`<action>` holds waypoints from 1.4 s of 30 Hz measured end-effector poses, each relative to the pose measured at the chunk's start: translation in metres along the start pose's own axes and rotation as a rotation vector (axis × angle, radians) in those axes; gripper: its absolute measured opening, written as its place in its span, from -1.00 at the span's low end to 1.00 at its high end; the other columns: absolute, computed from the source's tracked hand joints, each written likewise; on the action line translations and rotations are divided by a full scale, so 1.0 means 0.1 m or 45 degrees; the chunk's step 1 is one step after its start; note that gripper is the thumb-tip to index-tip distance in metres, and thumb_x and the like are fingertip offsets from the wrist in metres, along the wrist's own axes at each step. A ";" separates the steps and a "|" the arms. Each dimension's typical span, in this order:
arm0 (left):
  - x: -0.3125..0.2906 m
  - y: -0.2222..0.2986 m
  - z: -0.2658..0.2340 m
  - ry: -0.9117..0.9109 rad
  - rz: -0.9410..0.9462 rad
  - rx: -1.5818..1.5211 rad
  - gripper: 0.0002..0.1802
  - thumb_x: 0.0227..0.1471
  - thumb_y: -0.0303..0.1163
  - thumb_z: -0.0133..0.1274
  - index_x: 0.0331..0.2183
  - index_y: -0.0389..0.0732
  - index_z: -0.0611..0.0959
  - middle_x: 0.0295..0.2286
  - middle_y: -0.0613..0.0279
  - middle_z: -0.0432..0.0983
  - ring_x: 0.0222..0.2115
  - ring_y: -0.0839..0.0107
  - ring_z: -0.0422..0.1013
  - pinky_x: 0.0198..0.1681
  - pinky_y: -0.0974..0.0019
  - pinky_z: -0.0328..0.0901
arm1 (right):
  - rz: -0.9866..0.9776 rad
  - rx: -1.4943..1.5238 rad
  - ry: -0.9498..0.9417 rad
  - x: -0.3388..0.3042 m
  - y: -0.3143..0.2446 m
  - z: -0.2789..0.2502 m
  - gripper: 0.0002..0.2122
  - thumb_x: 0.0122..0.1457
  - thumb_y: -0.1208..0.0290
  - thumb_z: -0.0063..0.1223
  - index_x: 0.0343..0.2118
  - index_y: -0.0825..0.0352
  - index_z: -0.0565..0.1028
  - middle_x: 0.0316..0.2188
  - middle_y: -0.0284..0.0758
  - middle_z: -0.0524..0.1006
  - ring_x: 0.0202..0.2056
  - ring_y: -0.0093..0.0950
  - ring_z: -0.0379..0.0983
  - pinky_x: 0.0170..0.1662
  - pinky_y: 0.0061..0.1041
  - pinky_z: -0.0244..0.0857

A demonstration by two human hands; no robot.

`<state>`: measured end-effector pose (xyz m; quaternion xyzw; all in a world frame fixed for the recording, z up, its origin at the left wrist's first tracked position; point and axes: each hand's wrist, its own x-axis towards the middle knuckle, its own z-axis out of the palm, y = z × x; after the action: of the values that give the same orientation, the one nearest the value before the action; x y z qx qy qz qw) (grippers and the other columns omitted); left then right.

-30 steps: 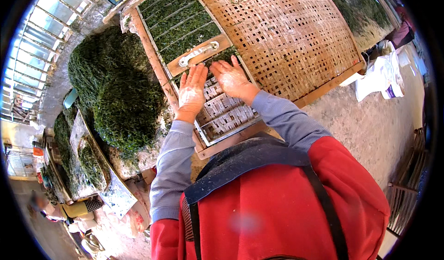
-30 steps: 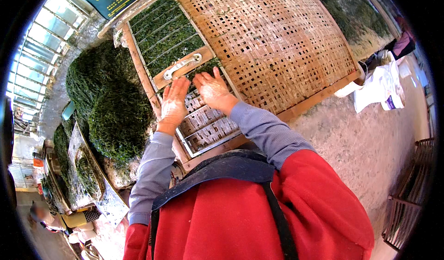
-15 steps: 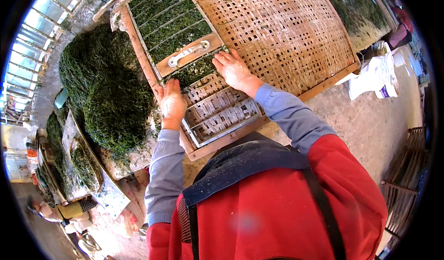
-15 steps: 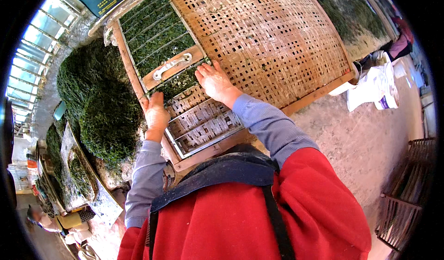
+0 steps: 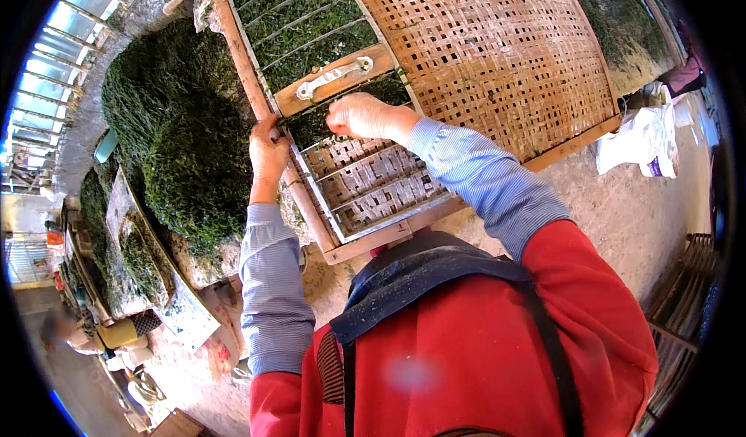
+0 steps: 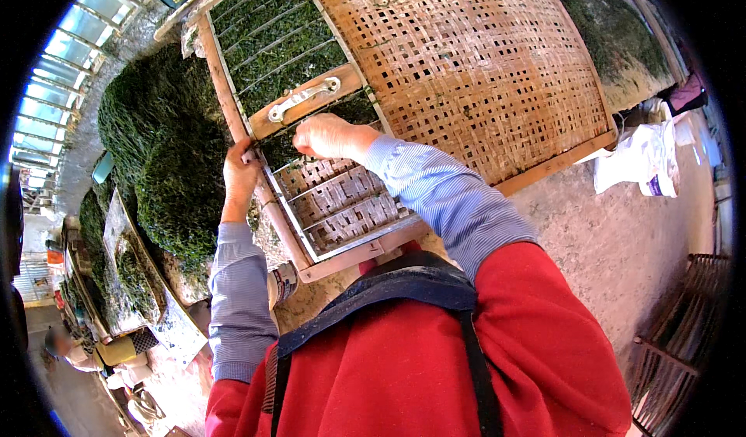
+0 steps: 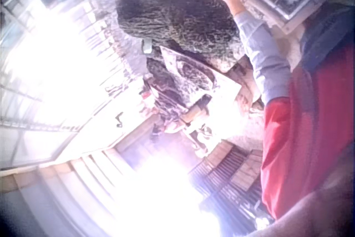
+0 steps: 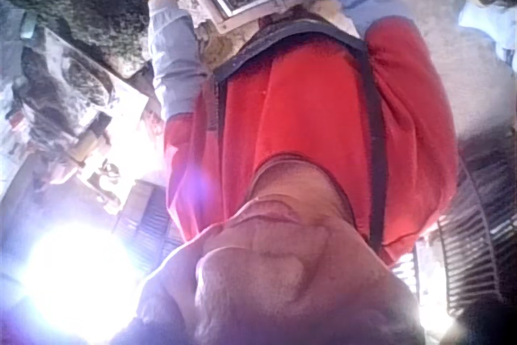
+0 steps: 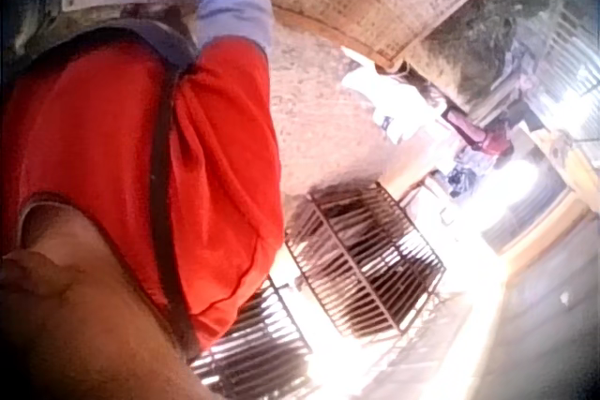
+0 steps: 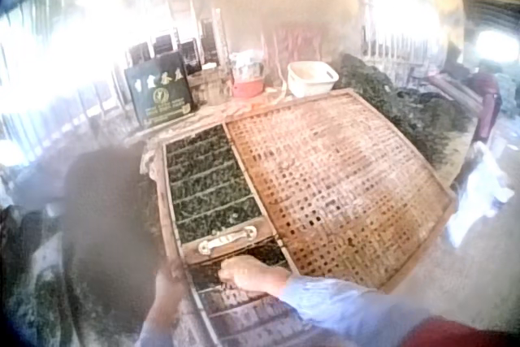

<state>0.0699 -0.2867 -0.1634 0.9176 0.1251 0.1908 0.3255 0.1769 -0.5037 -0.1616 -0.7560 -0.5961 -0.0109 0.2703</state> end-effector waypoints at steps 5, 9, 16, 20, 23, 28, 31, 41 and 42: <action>-0.15 0.02 0.18 0.094 -0.175 0.200 -0.70 -0.20 -0.52 0.07 -0.28 -0.21 0.59 -0.43 0.10 0.55 -0.38 0.17 0.48 -0.25 0.24 0.36 | 0.473 0.345 0.415 -0.10 0.12 -0.09 -0.96 -0.09 0.53 0.13 -0.52 0.27 0.54 -0.59 -0.32 0.55 -0.55 -0.48 0.50 -0.44 -0.53 0.37; -0.14 0.09 0.14 0.128 -0.109 0.055 -0.88 -0.16 -0.50 0.11 -0.43 -0.25 0.62 -0.53 0.10 0.56 -0.51 0.30 0.51 -0.38 0.32 0.39 | 0.510 0.427 0.626 -0.34 0.23 -0.32 -0.92 -0.06 0.54 0.13 -0.45 0.30 0.54 -0.54 -0.28 0.56 -0.54 -0.50 0.50 -0.46 -0.56 0.40; 0.07 1.00 0.07 -0.233 -0.179 -1.064 -0.84 -0.01 -0.63 0.02 -0.31 -0.31 0.60 -0.46 0.27 0.52 -0.49 0.57 0.44 -0.42 0.52 0.36 | 0.002 -0.535 -0.050 -0.69 0.03 -0.53 -0.49 -0.10 0.64 0.01 -0.01 0.07 0.36 -0.06 -0.30 0.28 -0.16 -0.35 0.36 -0.30 -0.39 0.43; -0.02 0.84 0.13 -0.435 0.418 -0.204 -0.61 -0.25 -0.76 0.00 -0.26 -0.26 0.58 -0.30 0.10 0.46 -0.28 0.17 0.43 -0.21 0.34 0.36 | 0.063 -0.352 -0.048 -0.58 0.16 -0.35 -0.73 -0.11 0.49 0.10 -0.28 0.10 0.52 -0.28 -0.34 0.43 -0.29 -0.34 0.43 -0.35 -0.33 0.38; -0.17 0.71 0.23 -0.431 0.713 0.270 -0.53 -0.31 -0.75 0.00 -0.24 -0.20 0.57 -0.29 0.09 0.43 -0.24 0.09 0.38 -0.17 0.25 0.34 | 0.300 -0.013 0.046 -0.51 0.22 -0.32 -0.90 -0.12 0.38 0.16 -0.47 0.17 0.56 -0.50 -0.35 0.48 -0.43 -0.36 0.47 -0.39 -0.37 0.36; -0.18 0.47 0.40 -0.335 0.381 -0.055 -0.78 -0.28 -0.60 0.11 -0.42 -0.22 0.63 -0.43 0.20 0.48 -0.41 0.25 0.44 -0.33 0.35 0.35 | 0.652 0.242 0.438 -0.40 0.24 -0.20 -0.86 -0.11 0.34 0.21 -0.57 0.28 0.52 -0.63 -0.31 0.52 -0.55 -0.35 0.49 -0.44 -0.37 0.36; -0.15 0.45 0.48 -0.194 0.161 -0.207 -0.90 -0.24 -0.52 0.16 -0.50 -0.23 0.65 -0.47 0.20 0.50 -0.49 0.30 0.45 -0.39 0.37 0.34 | 0.712 0.142 0.499 -0.44 0.17 -0.12 -0.84 -0.08 0.38 0.18 -0.45 0.32 0.49 -0.55 -0.21 0.49 -0.49 -0.28 0.47 -0.42 -0.35 0.35; -0.03 0.57 0.59 0.269 -0.013 -0.113 -0.87 -0.24 -0.50 0.11 -0.48 -0.19 0.66 -0.53 0.13 0.55 -0.49 0.22 0.50 -0.36 0.31 0.39 | 0.341 -0.489 0.068 -0.39 -0.36 0.18 -0.62 0.14 0.27 -0.12 0.02 0.28 0.35 0.15 -0.31 0.20 0.18 -0.30 0.07 0.19 -0.14 -0.09; -0.08 0.58 0.52 0.425 0.178 0.101 -0.85 -0.27 -0.54 0.10 -0.49 -0.19 0.66 -0.52 0.14 0.54 -0.49 0.24 0.49 -0.37 0.36 0.38 | 0.364 -0.504 0.111 -0.37 -0.39 0.20 -0.64 0.16 0.27 -0.12 -0.01 0.29 0.36 0.11 -0.29 0.25 0.16 -0.29 0.10 0.17 -0.15 -0.04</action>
<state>0.0916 -0.3620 -0.1649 0.8918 0.1207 0.3575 0.2496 0.1247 -0.5232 -0.1755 -0.8697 -0.4569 -0.1217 0.1413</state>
